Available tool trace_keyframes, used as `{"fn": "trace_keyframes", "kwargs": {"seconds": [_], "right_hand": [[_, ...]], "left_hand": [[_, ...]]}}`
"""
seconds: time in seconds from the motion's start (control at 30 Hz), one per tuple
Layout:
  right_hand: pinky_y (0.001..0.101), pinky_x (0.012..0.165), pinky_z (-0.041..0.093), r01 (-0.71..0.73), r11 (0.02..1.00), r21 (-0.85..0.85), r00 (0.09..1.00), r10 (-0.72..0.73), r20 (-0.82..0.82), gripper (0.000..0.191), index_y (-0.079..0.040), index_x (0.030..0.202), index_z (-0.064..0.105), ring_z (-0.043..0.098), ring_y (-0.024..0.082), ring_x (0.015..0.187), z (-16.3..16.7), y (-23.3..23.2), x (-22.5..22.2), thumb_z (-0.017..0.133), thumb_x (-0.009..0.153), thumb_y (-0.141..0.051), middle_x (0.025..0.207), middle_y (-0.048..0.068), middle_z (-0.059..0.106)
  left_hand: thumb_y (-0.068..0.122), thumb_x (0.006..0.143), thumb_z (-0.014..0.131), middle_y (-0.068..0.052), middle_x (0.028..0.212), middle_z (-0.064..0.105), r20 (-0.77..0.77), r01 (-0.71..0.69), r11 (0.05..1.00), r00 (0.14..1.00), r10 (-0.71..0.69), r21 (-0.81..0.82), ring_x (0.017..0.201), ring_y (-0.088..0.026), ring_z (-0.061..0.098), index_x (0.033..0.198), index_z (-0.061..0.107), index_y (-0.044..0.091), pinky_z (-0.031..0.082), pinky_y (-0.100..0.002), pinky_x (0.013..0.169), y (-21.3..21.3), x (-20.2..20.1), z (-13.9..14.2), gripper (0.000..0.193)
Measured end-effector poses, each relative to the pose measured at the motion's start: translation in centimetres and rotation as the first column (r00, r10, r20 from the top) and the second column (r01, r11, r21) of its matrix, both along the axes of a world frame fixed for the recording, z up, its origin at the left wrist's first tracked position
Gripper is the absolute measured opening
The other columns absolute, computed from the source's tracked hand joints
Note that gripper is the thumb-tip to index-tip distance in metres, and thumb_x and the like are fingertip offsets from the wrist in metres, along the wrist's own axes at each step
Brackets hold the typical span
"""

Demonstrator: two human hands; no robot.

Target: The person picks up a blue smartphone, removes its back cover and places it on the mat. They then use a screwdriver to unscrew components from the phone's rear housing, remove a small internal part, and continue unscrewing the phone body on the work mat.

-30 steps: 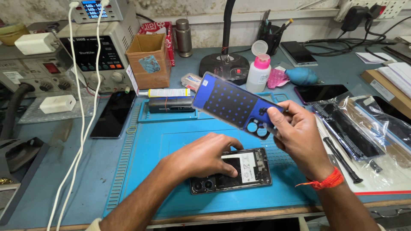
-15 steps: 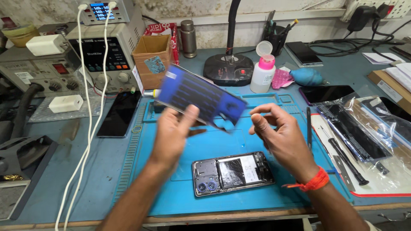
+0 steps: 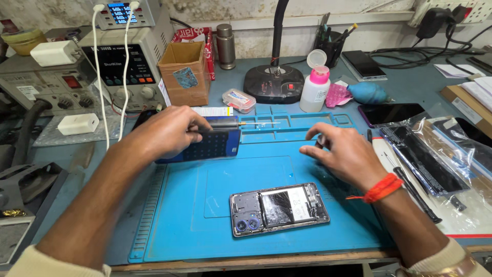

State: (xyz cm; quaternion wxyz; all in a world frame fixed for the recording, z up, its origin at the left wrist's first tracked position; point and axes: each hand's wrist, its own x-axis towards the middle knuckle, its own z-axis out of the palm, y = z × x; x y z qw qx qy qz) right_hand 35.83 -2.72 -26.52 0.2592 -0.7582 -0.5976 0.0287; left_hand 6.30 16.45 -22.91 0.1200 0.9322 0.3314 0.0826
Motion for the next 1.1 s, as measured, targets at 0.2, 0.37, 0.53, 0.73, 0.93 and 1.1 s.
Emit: {"fn": "trace_keyframes", "kwargs": {"seconds": [0.2, 0.37, 0.53, 0.73, 0.93, 1.1], "right_hand": [[0.0469, 0.072, 0.052, -0.201, 0.965, 0.167, 0.970, 0.172, 0.172, 0.042, -0.007, 0.107, 0.073, 0.068, 0.038, 0.086, -0.5, 0.6, 0.1, 0.081, 0.076, -0.034, 0.093, 0.016, 0.072], [0.0417, 0.076, 0.055, -0.330, 0.880, 0.342, 0.944, 0.300, 0.139, 0.018, -0.003, 0.101, 0.073, 0.070, 0.033, 0.089, -0.8, -1.6, -0.5, 0.071, 0.091, -0.019, 0.100, 0.014, 0.073], [0.0296, 0.058, 0.056, -0.138, 0.955, 0.261, 0.958, 0.195, -0.208, 0.019, -0.003, 0.105, 0.075, 0.070, 0.014, 0.068, -1.9, -4.4, -1.5, 0.065, 0.092, -0.014, 0.084, 0.007, 0.076], [0.0326, 0.053, 0.043, 0.150, 0.977, 0.154, 0.956, -0.104, -0.274, 0.023, -0.001, 0.095, 0.073, 0.051, 0.016, 0.059, -3.8, -7.3, -0.7, 0.062, 0.103, -0.020, 0.071, 0.012, 0.061], [0.0310, 0.047, 0.048, 0.186, 0.972, 0.145, 0.943, -0.135, -0.305, 0.024, -0.008, 0.108, 0.074, 0.065, 0.015, 0.066, -4.9, -10.4, -1.0, 0.070, 0.090, -0.023, 0.077, 0.004, 0.070], [0.0331, 0.059, 0.053, 0.221, 0.955, 0.196, 0.972, -0.232, 0.035, 0.033, -0.010, 0.111, 0.075, 0.073, 0.020, 0.081, -3.2, -11.8, 2.9, 0.073, 0.085, -0.029, 0.096, 0.006, 0.076]], "left_hand": [[0.012, 0.079, 0.077, -0.013, 0.106, 0.077, 0.135, -0.106, 0.994, 0.986, 0.103, 0.018, 0.101, -0.028, 0.074, 0.117, 0.075, 0.011, 0.056, -0.040, 0.090, 1.2, 0.0, -2.6, 0.038], [0.020, 0.083, 0.077, -0.015, 0.114, 0.070, 0.306, -0.074, 0.924, 0.951, -0.048, 0.375, 0.111, -0.036, 0.063, 0.119, 0.074, 0.008, 0.046, -0.049, 0.100, -1.8, 0.0, -3.9, 0.038], [0.040, 0.081, 0.077, -0.012, 0.127, 0.067, 0.409, 0.192, 0.977, 0.902, -0.137, -0.095, 0.119, -0.029, 0.063, 0.132, 0.064, 0.009, 0.048, -0.041, 0.104, -8.0, -0.5, -5.1, 0.061], [0.051, 0.073, 0.088, -0.016, 0.144, 0.055, 0.300, 0.251, 0.958, 0.932, -0.201, -0.136, 0.133, -0.037, 0.046, 0.148, 0.051, 0.010, 0.035, -0.048, 0.108, -13.8, -1.6, -7.3, 0.093], [0.033, 0.074, 0.085, -0.014, 0.142, 0.059, 0.398, 0.195, 0.958, 0.912, -0.099, -0.208, 0.132, -0.033, 0.049, 0.144, 0.053, 0.011, 0.038, -0.046, 0.109, -14.2, -1.0, -8.5, 0.080], [0.030, 0.076, 0.083, -0.015, 0.144, 0.058, 0.415, 0.206, 0.952, 0.905, -0.098, -0.226, 0.134, -0.034, 0.048, 0.151, 0.048, 0.013, 0.039, -0.045, 0.109, -14.5, 0.1, -8.5, 0.084]]}}
